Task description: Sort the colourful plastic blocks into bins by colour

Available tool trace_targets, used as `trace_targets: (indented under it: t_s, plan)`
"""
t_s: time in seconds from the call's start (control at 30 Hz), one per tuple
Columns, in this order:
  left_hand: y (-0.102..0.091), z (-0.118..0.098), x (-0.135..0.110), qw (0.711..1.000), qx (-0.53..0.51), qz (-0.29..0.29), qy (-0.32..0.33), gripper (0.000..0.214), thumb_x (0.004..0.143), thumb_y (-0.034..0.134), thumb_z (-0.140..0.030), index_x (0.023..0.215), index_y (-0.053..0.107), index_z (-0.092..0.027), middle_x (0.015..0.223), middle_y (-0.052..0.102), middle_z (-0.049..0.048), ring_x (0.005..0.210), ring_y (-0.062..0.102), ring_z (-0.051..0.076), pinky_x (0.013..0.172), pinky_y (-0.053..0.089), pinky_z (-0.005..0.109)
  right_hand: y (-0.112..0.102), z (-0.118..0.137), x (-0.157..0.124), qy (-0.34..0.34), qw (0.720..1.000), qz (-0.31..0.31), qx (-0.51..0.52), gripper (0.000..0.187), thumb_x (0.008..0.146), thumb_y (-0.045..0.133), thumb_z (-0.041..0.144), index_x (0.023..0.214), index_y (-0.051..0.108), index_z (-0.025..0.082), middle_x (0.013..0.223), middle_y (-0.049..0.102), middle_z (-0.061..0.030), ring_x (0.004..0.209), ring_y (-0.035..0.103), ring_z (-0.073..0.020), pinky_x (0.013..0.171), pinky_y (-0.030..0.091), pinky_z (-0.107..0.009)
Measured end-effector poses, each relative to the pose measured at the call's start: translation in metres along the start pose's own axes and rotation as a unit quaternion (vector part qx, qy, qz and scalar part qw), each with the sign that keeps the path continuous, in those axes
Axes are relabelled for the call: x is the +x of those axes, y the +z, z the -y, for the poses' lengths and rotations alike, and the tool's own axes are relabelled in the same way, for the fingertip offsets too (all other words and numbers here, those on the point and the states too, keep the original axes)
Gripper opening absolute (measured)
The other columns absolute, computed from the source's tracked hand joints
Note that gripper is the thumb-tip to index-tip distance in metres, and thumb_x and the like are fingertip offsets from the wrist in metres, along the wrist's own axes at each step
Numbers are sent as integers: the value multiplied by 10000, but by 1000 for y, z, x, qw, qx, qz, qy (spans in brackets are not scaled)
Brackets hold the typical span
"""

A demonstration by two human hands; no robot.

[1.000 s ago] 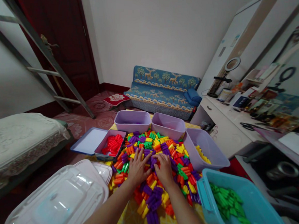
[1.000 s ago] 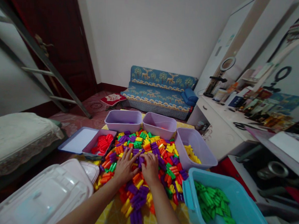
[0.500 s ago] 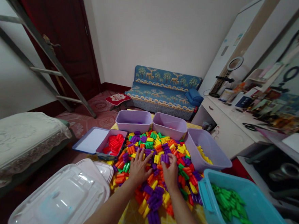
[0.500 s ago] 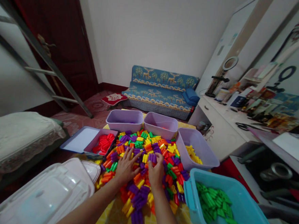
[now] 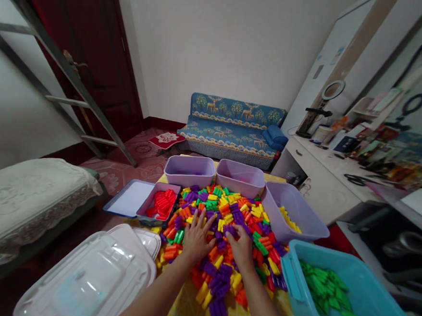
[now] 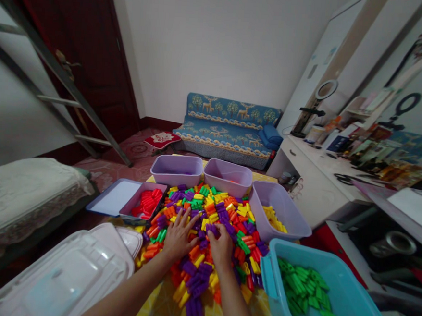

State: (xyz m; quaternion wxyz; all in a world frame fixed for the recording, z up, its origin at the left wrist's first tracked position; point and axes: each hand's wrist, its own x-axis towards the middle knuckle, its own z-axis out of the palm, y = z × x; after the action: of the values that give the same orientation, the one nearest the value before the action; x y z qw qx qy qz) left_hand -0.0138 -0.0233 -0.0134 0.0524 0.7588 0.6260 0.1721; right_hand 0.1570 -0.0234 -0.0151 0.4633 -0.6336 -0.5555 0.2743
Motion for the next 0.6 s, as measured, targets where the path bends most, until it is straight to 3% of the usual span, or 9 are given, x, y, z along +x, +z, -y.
trace_targets:
  t_s: [0.1, 0.27, 0.37, 0.5, 0.6]
  plan:
    - [1, 0, 0, 1000, -7, -8, 3, 849, 762, 667, -411, 1481, 217, -442, 1606, 146, -15, 1465, 80, 336, 1048, 330, 521, 0, 2, -1, 0, 1000, 7, 26, 259, 745, 605, 401, 905, 646, 201, 891, 725, -82, 843, 680, -269, 802, 536, -422]
    - [1, 2, 0, 999, -32, -13, 2, 783, 781, 651, -398, 1464, 272, -443, 1597, 187, -14, 1463, 111, 318, 1058, 321, 508, 10, 5, -4, 10, 993, 19, 112, 331, 733, 606, 373, 996, 649, 177, 1017, 719, -106, 945, 678, -260, 874, 528, -421]
    - [-1, 3, 0, 998, -57, -16, -6, 719, 761, 672, -368, 1418, 386, -429, 1577, 249, -5, 1452, 173, 290, 1074, 310, 481, 19, 6, -5, 17, 990, 24, 139, 380, 713, 595, 334, 1054, 625, 170, 1033, 715, -110, 940, 683, -247, 858, 539, -405]
    - [-3, 3, 3, 995, -92, -30, -32, 466, 766, 658, -326, 1224, 614, -393, 1532, 350, -11, 1411, 277, 280, 1079, 302, 478, 26, 6, -4, 13, 995, 12, 101, 294, 698, 584, 294, 967, 612, 181, 918, 721, -94, 837, 689, -235, 778, 551, -384]
    - [-3, 4, 7, 990, -124, -34, -57, 295, 819, 619, -401, 1104, 688, -382, 1482, 432, -14, 1371, 344, 289, 1069, 301, 519, 28, 5, -4, -10, 997, 30, 68, 233, 714, 563, 272, 930, 607, 196, 876, 715, -70, 808, 683, -225, 760, 544, -371]
